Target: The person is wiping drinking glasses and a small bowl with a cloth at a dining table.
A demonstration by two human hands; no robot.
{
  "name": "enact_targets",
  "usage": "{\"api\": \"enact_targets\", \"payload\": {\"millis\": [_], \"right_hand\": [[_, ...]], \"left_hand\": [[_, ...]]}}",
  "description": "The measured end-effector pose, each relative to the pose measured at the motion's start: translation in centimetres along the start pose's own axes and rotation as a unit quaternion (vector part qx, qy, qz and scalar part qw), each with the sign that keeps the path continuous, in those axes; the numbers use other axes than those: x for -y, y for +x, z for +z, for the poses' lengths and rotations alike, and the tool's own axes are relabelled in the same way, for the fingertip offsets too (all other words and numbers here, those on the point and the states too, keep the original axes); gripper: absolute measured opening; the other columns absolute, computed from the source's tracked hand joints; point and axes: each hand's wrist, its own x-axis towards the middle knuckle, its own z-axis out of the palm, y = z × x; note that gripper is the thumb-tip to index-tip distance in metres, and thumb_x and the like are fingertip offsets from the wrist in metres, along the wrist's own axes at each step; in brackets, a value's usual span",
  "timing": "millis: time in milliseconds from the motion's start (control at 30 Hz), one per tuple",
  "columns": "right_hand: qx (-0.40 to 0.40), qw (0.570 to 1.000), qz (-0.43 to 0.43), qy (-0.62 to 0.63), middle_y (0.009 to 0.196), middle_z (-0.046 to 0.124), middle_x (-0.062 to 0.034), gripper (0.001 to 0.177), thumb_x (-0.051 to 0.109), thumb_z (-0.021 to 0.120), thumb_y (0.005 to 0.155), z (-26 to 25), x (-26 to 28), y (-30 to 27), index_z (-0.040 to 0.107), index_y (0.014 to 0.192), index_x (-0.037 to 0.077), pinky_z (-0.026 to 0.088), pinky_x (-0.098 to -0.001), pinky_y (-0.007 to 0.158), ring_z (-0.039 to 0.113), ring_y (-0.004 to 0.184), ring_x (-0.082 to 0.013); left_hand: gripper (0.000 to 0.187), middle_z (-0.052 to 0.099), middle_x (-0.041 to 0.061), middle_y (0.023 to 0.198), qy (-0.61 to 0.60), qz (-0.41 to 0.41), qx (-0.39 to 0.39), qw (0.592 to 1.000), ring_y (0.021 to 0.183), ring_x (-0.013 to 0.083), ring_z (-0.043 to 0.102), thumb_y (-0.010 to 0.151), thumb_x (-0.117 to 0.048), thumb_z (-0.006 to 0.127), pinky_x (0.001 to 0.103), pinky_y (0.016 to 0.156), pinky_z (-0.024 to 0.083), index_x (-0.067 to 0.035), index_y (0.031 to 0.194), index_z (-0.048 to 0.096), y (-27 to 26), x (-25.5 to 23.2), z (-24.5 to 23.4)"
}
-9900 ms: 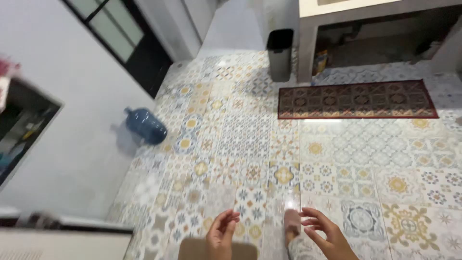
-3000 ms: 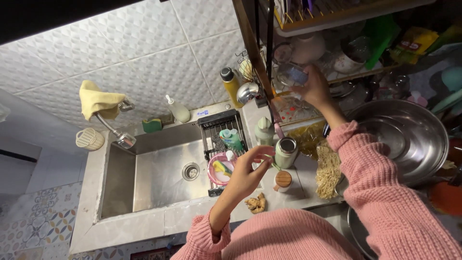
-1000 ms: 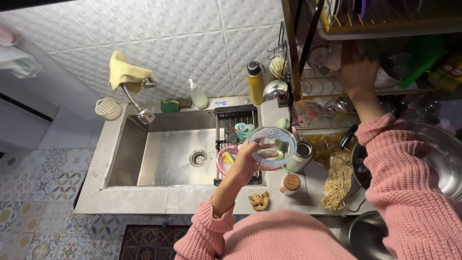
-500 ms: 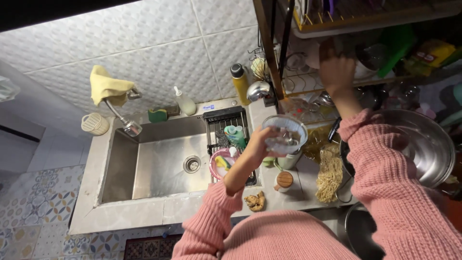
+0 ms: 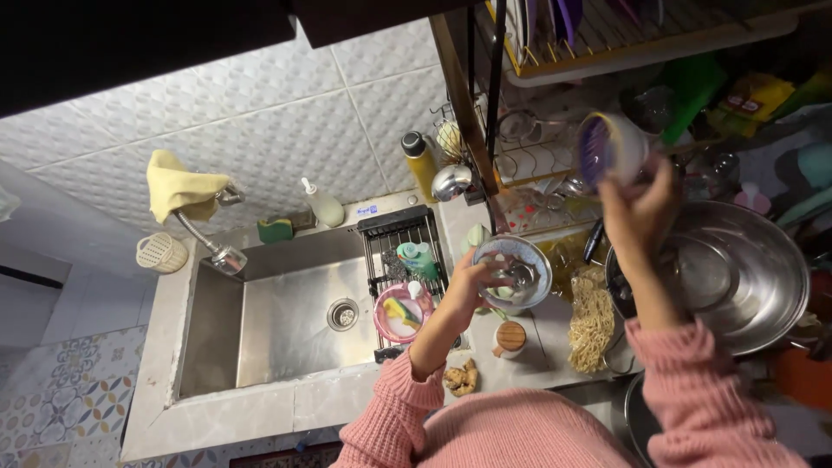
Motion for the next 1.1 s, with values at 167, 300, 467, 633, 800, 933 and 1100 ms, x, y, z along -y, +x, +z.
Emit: {"api": "enact_targets", "payload": {"millis": [167, 300, 467, 633, 800, 933, 1100], "right_hand": [[0.130, 0.887, 0.288, 0.336, 0.107, 0.072, -0.0144, 0.046, 0.029, 0.051, 0.096, -2.1, -1.8, -6.3, 0.056, 0.132, 0.001, 0.064, -0.0407, 0.067, 0.074, 0.076, -0.0284], [0.208, 0.858, 0.370, 0.288, 0.089, 0.077, -0.0130, 0.041, 0.027, 0.046, 0.092, -2.7, -0.9, -11.5, 0.065, 0.113, -0.003, 0.063, -0.0421, 0.055, 0.075, 0.065, -0.0267], [0.228, 0.918, 0.289, 0.147, 0.074, 0.076, -0.0146, 0.036, 0.023, 0.051, 0.095, -2.2, 1.8, -13.8, 0.072, 0.093, -0.006, 0.060, -0.0371, 0.050, 0.073, 0.056, -0.0257], [0.234, 0.941, 0.229, 0.090, 0.073, 0.075, -0.0140, 0.031, 0.021, 0.055, 0.095, -1.2, 2.3, -15.3, 0.072, 0.092, -0.005, 0.056, -0.0325, 0.051, 0.071, 0.056, -0.0213], [0.173, 0.983, 0.065, -0.006, 0.100, 0.070, -0.0178, 0.030, 0.016, 0.053, 0.099, 0.2, 3.7, -17.1, 0.073, 0.102, -0.006, 0.052, -0.0378, 0.083, 0.068, 0.092, -0.0257], [0.134, 0.988, 0.034, 0.069, 0.115, 0.070, -0.0169, 0.033, 0.014, 0.046, 0.100, 1.0, 6.6, -17.6, 0.069, 0.115, -0.005, 0.051, -0.0361, 0.094, 0.067, 0.107, -0.0263], [0.173, 0.977, 0.086, 0.094, 0.118, 0.070, -0.0174, 0.038, 0.018, 0.042, 0.102, 1.4, 7.7, -18.0, 0.063, 0.126, -0.002, 0.049, -0.0377, 0.098, 0.067, 0.110, -0.0294]], "left_hand": [[0.051, 0.062, 0.012, 0.127, 0.010, -0.030, -0.040, 0.999, 0.105, 0.0303, 0.070, 0.090, -0.024, 0.052, 0.051, 0.073, 0.065, -0.012, 0.139, 0.050, -0.3, 1.3, 0.0], [0.053, 0.062, 0.010, 0.128, -0.003, -0.025, -0.075, 0.997, 0.105, 0.0296, 0.069, 0.096, -0.035, 0.055, 0.049, 0.073, 0.064, -0.013, 0.143, 0.048, -1.0, 2.4, 0.2], [0.055, 0.065, 0.009, 0.126, -0.003, 0.000, -0.103, 0.995, 0.102, 0.0269, 0.070, 0.096, -0.034, 0.055, 0.048, 0.075, 0.064, -0.014, 0.146, 0.046, -2.0, 3.2, -0.1], [0.054, 0.067, 0.007, 0.125, -0.010, 0.006, -0.129, 0.992, 0.100, 0.0225, 0.071, 0.095, -0.036, 0.053, 0.042, 0.077, 0.062, -0.016, 0.145, 0.047, -3.5, 3.1, 0.2], [0.049, 0.065, 0.003, 0.125, -0.094, 0.082, -0.096, 0.987, 0.114, 0.0145, 0.064, 0.106, -0.045, 0.048, 0.033, 0.097, 0.053, -0.008, 0.137, 0.055, -3.1, 6.0, -1.9], [0.046, 0.065, 0.001, 0.125, -0.104, 0.090, -0.122, 0.983, 0.117, 0.0132, 0.062, 0.104, -0.042, 0.046, 0.033, 0.100, 0.051, -0.011, 0.136, 0.057, -4.1, 4.7, -0.9], [0.044, 0.069, 0.003, 0.125, -0.201, 0.097, -0.128, 0.966, 0.115, 0.0158, 0.065, 0.105, -0.039, 0.043, 0.035, 0.101, 0.051, -0.009, 0.132, 0.061, -3.8, 5.3, -1.4]]}}
